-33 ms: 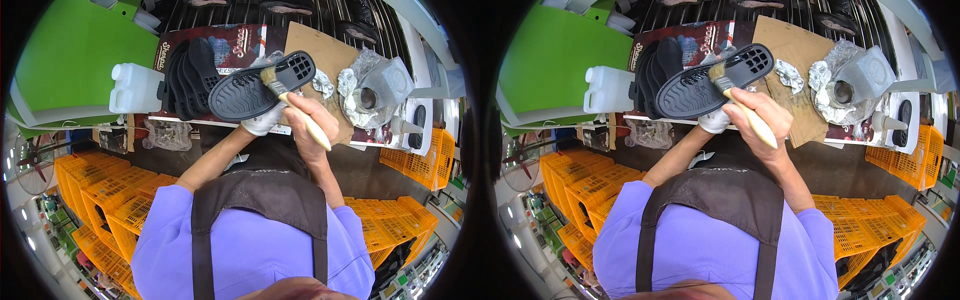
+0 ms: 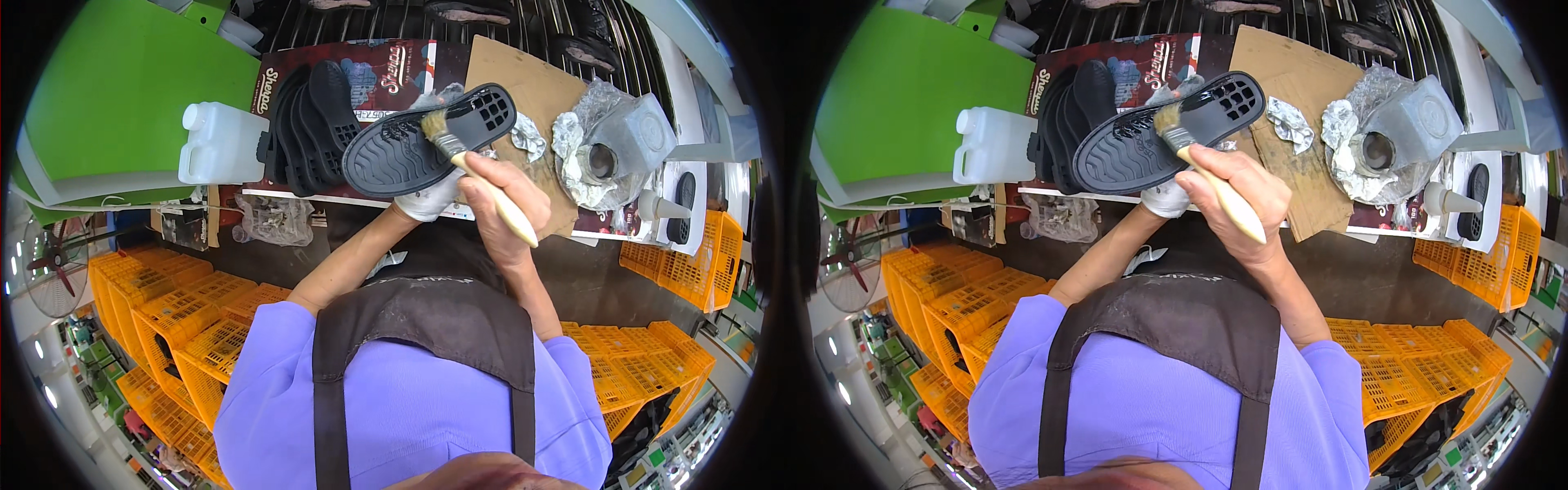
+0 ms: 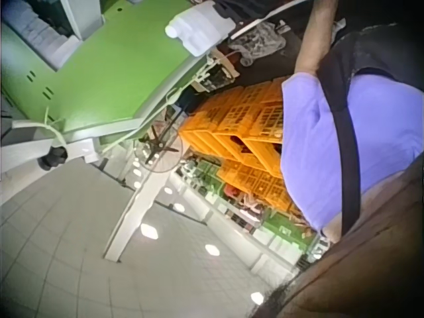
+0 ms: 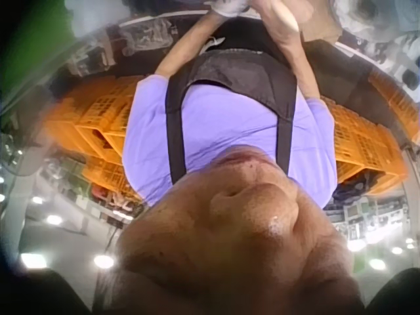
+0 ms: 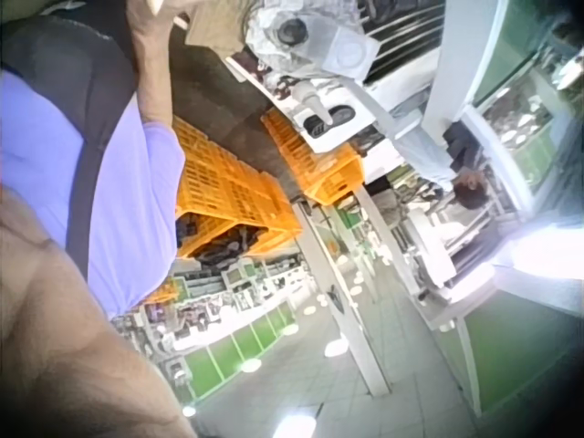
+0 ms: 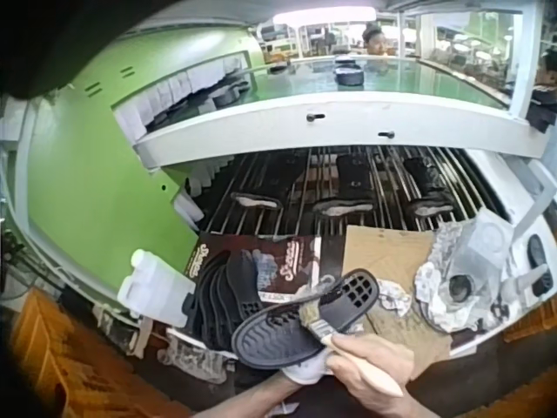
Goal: The person applies a dark adhesive to the bottom of a black shoe sole using a brush. They repeatedly dip the brush into a container and spread the substance across the sole's surface, handling multiple soles one by one.
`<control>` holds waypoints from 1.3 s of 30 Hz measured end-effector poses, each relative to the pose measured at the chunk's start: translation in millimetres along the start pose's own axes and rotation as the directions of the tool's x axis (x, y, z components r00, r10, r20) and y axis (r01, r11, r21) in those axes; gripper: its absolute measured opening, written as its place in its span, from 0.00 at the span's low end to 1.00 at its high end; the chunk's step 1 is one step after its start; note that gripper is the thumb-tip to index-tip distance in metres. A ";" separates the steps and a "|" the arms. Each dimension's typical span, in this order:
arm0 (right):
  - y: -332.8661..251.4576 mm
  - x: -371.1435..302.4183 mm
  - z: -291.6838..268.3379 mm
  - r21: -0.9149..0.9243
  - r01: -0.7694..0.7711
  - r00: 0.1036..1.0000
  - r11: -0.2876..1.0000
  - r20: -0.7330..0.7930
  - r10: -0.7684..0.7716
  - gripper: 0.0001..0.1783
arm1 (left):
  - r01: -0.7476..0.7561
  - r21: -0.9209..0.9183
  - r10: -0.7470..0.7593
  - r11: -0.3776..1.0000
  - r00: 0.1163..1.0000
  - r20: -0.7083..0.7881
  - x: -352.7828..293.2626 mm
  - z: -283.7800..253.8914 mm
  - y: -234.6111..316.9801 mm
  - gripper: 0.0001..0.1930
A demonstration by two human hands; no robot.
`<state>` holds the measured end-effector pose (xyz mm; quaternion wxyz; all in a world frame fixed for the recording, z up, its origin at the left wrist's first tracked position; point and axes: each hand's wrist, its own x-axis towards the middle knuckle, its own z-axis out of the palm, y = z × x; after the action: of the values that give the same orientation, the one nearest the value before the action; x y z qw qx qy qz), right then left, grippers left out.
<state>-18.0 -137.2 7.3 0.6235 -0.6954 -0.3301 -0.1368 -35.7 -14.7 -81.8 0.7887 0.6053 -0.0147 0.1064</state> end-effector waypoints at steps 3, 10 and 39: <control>-0.9 0.0 7.5 0.018 0.032 0.999 0.999 0.014 -0.032 0.14 | 0.030 -0.195 -0.026 0.980 0.999 0.022 -0.6 2.4 3.9 0.28; -8.7 3.2 17.4 0.125 -0.035 0.997 0.992 0.074 0.026 0.12 | 0.012 -0.021 -0.009 1.000 0.992 0.128 -7.1 -0.8 5.2 0.21; 23.2 22.2 -15.8 0.215 -0.403 0.901 0.889 0.265 0.345 0.09 | -0.041 0.348 -0.228 0.937 0.684 0.693 -18.2 -27.1 44.5 0.20</control>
<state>16.6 -146.0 5.6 0.6850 -0.6673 -0.2711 0.1094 -64.5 19.4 -49.5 0.6079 0.7228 -0.2744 -0.1809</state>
